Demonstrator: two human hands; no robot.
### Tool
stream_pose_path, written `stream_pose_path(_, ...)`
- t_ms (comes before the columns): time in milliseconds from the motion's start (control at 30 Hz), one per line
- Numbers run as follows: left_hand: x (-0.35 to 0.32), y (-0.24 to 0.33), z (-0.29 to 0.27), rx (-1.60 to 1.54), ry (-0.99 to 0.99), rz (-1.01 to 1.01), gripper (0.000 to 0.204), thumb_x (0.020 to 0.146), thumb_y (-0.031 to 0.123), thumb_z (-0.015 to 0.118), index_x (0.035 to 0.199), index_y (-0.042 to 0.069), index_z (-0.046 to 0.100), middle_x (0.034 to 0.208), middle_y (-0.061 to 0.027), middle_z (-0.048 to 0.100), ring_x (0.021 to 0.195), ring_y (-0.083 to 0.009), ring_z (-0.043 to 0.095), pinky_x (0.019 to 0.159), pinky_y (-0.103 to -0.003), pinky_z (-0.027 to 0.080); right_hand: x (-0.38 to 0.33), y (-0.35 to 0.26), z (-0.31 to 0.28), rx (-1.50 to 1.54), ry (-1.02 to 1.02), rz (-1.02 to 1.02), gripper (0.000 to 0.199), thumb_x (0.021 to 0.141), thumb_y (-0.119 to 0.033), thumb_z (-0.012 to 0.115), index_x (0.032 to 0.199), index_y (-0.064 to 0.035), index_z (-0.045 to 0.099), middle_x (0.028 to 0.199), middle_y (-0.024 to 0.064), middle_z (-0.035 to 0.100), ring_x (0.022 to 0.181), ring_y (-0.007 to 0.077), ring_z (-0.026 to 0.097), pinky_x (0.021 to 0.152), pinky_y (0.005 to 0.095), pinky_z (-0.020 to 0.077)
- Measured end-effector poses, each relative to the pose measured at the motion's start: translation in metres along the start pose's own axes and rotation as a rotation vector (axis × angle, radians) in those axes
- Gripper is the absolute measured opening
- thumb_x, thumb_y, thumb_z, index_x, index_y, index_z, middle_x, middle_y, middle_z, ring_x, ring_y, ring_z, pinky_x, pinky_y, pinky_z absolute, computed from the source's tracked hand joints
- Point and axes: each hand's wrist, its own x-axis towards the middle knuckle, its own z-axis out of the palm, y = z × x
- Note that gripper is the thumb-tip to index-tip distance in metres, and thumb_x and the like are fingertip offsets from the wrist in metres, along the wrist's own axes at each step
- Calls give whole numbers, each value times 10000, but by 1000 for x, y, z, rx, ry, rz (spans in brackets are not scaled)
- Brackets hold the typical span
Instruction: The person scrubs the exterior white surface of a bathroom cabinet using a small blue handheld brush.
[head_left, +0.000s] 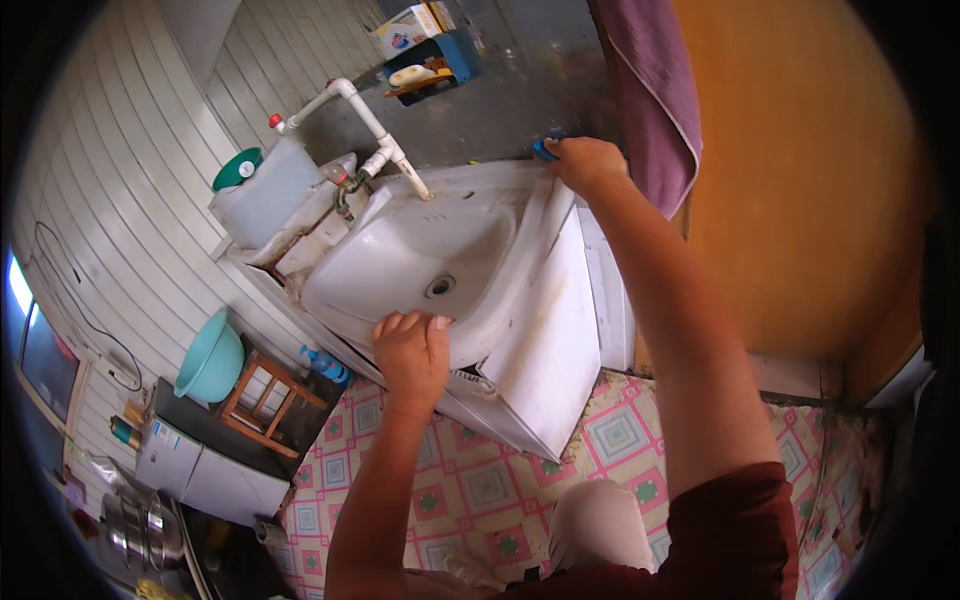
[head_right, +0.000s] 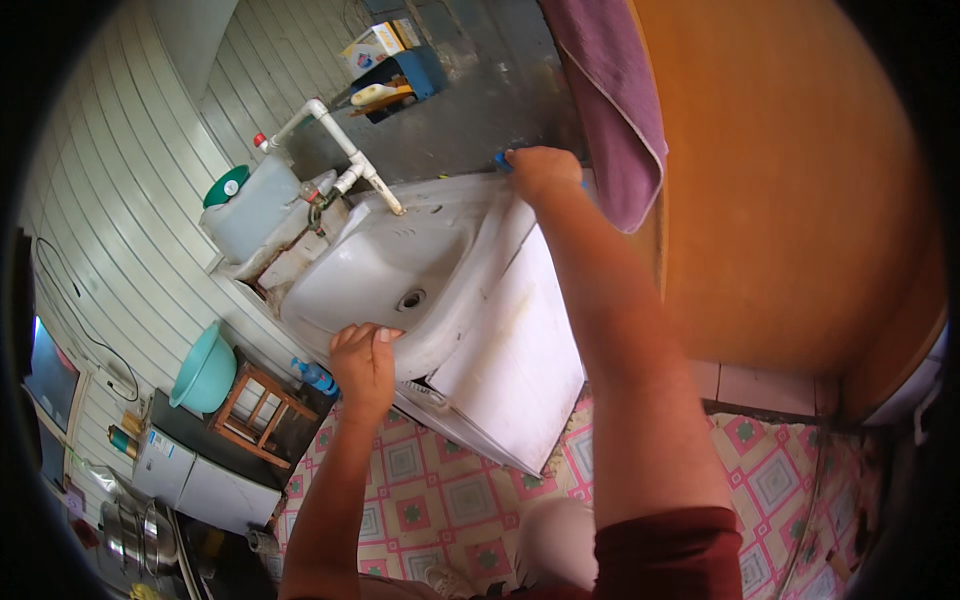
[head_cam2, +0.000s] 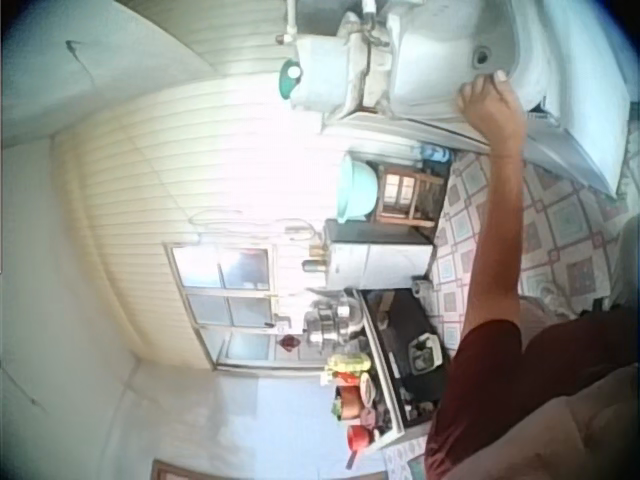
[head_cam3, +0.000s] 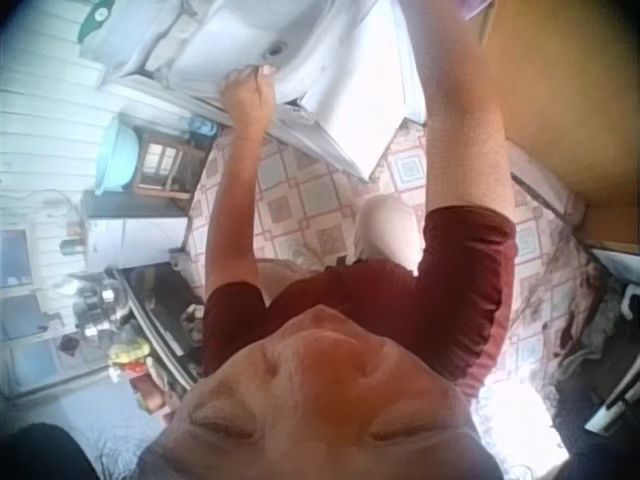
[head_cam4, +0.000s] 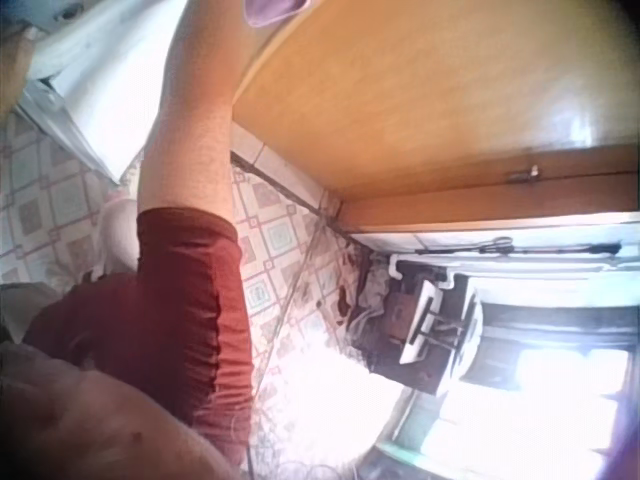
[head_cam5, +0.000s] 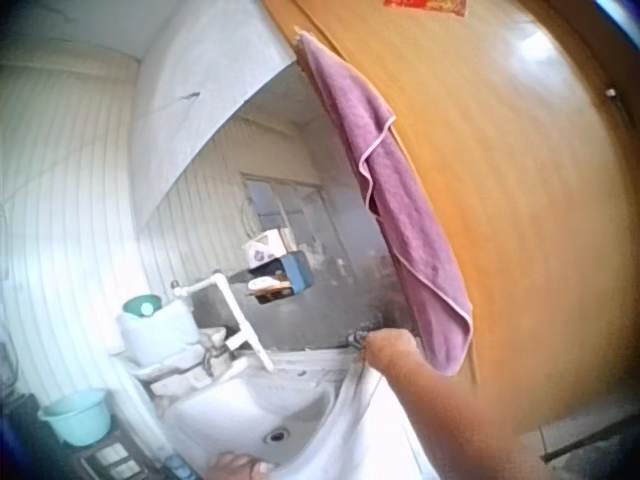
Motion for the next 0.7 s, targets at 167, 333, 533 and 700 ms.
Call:
stream_pose_path(167, -1, -4, -7, 9, 11, 1, 206, 836, 172, 520, 696, 87, 645, 695, -43, 593, 679, -260, 520, 723, -377, 380, -9, -11, 1, 58, 2, -78, 414, 845, -364, 557, 1247, -267, 541, 964, 144, 639, 905, 317, 609, 783, 404, 476)
stream_pose_path(333, 2, -1, -2, -8, 28, -13, 201, 828, 178, 542, 674, 75, 619, 680, -54, 579, 678, -266, 519, 729, -384, 377, -58, -23, -3, 14, 4, -385, 434, 846, -400, 563, 1252, -250, 539, 884, 159, 641, 866, 325, 611, 766, 405, 476)
stream_pose_path(533, -2, -4, -9, -62, 59, -42, 227, 854, 229, 548, 692, 81, 605, 706, -51, 583, 694, -268, 521, 768, -381, 379, -151, -84, -47, 150, -238, -457, 407, 866, -353, 537, 1254, -230, 537, 810, 140, 637, 797, 322, 612, 721, 405, 477)
stream_pose_path(700, -11, -6, -42, -614, 170, -431, 249, 909, 236, 514, 915, 31, 654, 929, -102, 644, 879, -238, 580, 826, -332, 435, -161, -86, -48, 124, -231, -470, 412, 867, -359, 538, 1262, -246, 526, 846, 144, 640, 825, 319, 613, 743, 402, 478)
